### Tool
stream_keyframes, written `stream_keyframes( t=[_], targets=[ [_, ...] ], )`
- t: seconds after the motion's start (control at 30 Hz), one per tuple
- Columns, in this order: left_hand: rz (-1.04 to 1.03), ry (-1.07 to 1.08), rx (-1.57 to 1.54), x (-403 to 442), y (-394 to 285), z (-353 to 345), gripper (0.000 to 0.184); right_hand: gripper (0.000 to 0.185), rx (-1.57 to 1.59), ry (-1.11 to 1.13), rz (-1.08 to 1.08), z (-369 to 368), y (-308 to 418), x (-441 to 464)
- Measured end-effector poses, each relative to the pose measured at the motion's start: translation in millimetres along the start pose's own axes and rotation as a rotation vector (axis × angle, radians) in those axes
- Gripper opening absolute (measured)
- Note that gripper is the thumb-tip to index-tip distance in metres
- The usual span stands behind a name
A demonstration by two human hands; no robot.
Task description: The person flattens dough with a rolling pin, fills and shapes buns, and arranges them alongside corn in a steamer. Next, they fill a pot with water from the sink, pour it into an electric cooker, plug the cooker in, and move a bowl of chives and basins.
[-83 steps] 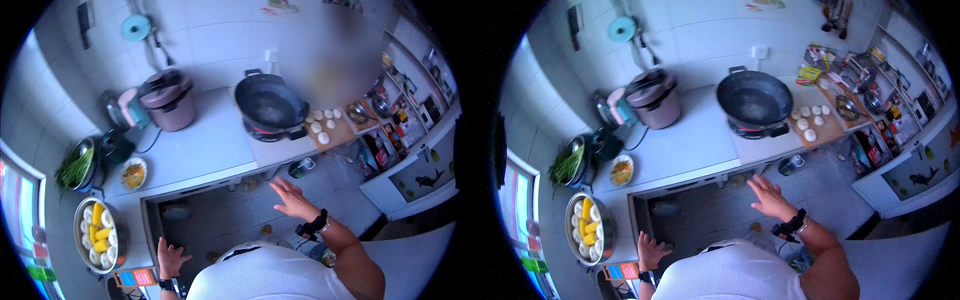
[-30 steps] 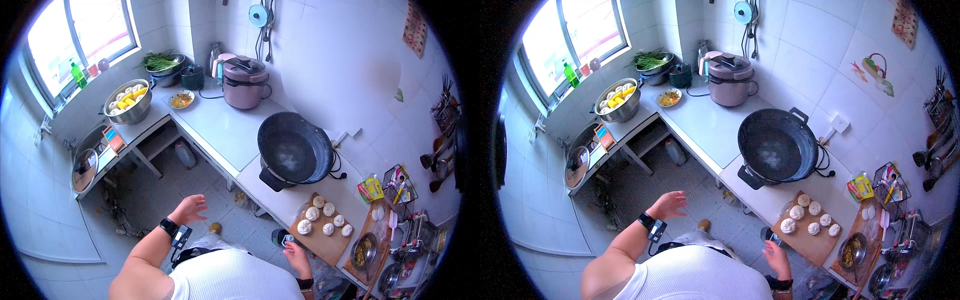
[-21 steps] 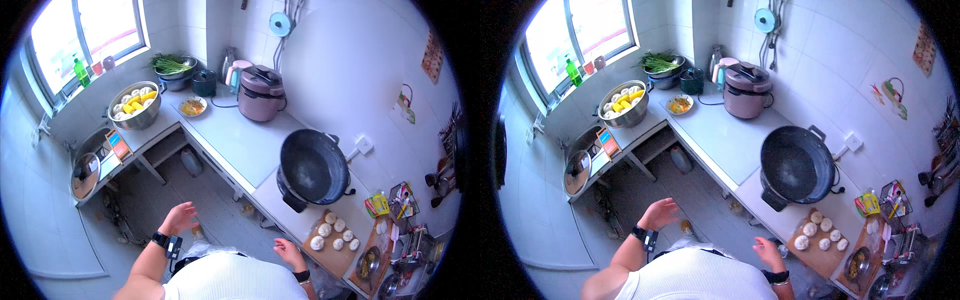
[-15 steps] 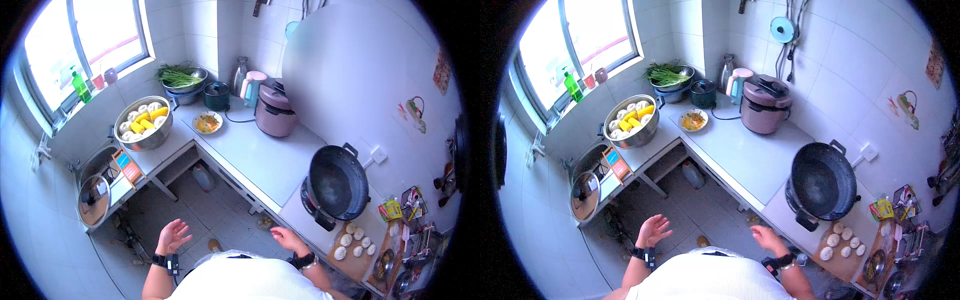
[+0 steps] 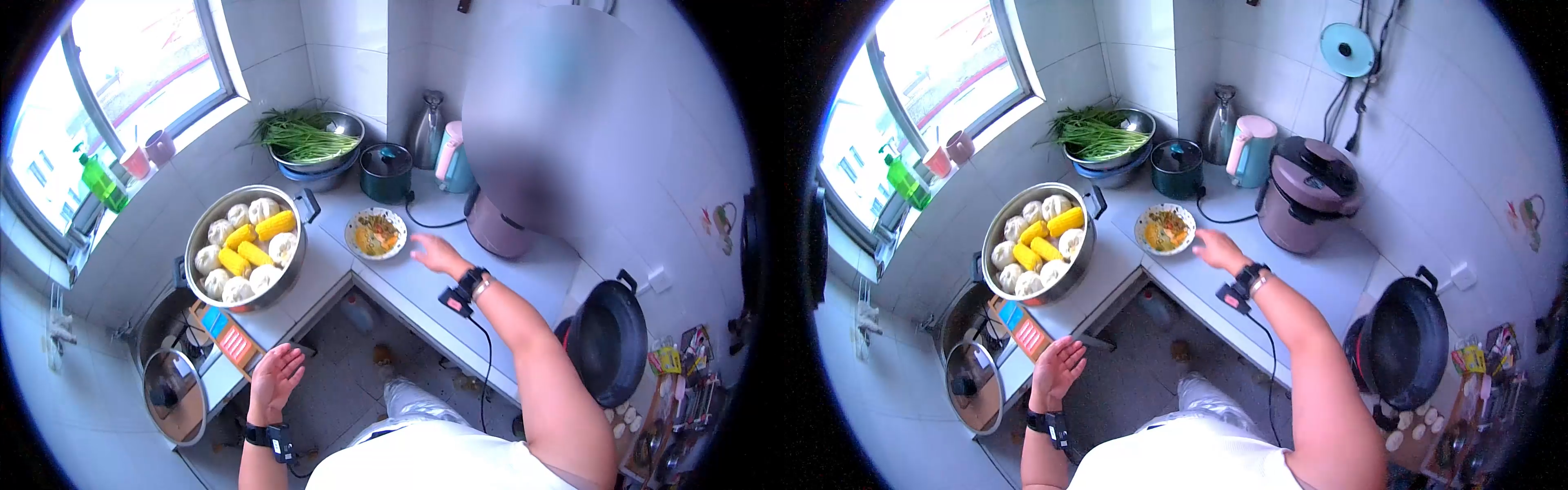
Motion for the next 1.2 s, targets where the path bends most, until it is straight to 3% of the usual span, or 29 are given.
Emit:
stream_keyframes(
  t=[0.07,0.13,0.2,0.43,0.57,0.87,0.93,0.97,1.0,1.07,1.1,1.2],
  targets=[
    [-0.030,0.155,0.081,25.6,-21.8,-41.4,0.021,0.049,-0.099,-0.194,0.067,8.8,-6.4,68.3],
    [-0.038,0.160,0.158,52.8,-41.3,-77.7,0.020,0.053,-0.132,-0.260,0.002,13.5,-12.8,129.3],
    [-0.071,0.214,0.353,81.1,-55.4,-115.8,0.020,0.054,-0.290,-0.266,-0.013,8.9,-12.2,179.1],
    [0.006,0.243,0.484,204.0,-50.0,-201.0,0.020,0.061,-0.475,-0.201,-0.091,-27.5,-46.3,268.4],
    [0.079,0.298,0.536,223.2,-36.7,-234.7,0.021,0.061,-0.519,-0.174,0.038,-26.6,-39.8,268.6],
    [0.103,0.300,0.603,241.6,-22.2,-241.6,0.028,0.057,-0.502,0.024,0.077,3.2,-65.5,245.0],
    [0.020,0.134,0.739,263.1,-14.7,-221.1,0.036,0.053,-0.567,0.019,0.061,9.9,-63.9,237.0],
    [0.085,0.090,0.718,271.4,1.1,-204.4,0.043,0.050,-0.609,0.027,0.035,13.9,-58.8,231.2],
    [0.087,0.092,0.717,277.2,12.6,-197.0,0.043,0.043,-0.512,-0.131,0.119,24.6,-41.3,221.5],
    [0.216,-0.154,0.666,285.3,36.2,-157.9,0.048,0.036,-0.352,-0.243,0.035,25.8,-38.8,192.2],
    [0.215,-0.134,0.600,288.6,43.7,-152.1,0.061,0.035,-0.237,-0.209,-0.088,13.6,-52.3,172.2],
    [0.377,-0.069,0.420,294.9,73.4,-147.3,0.053,0.044,0.041,-0.085,-0.494,-32.5,-104.4,113.7]
  ],
)
Point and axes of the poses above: each hand's wrist, its own x-axis towards the middle knuckle, its own z-axis out of the back of the hand, y = z × x, the point moved 10 cm from there along x, towards the middle knuckle, and after that the axes turned 6 degrees about -y, right-handed, at the moved point
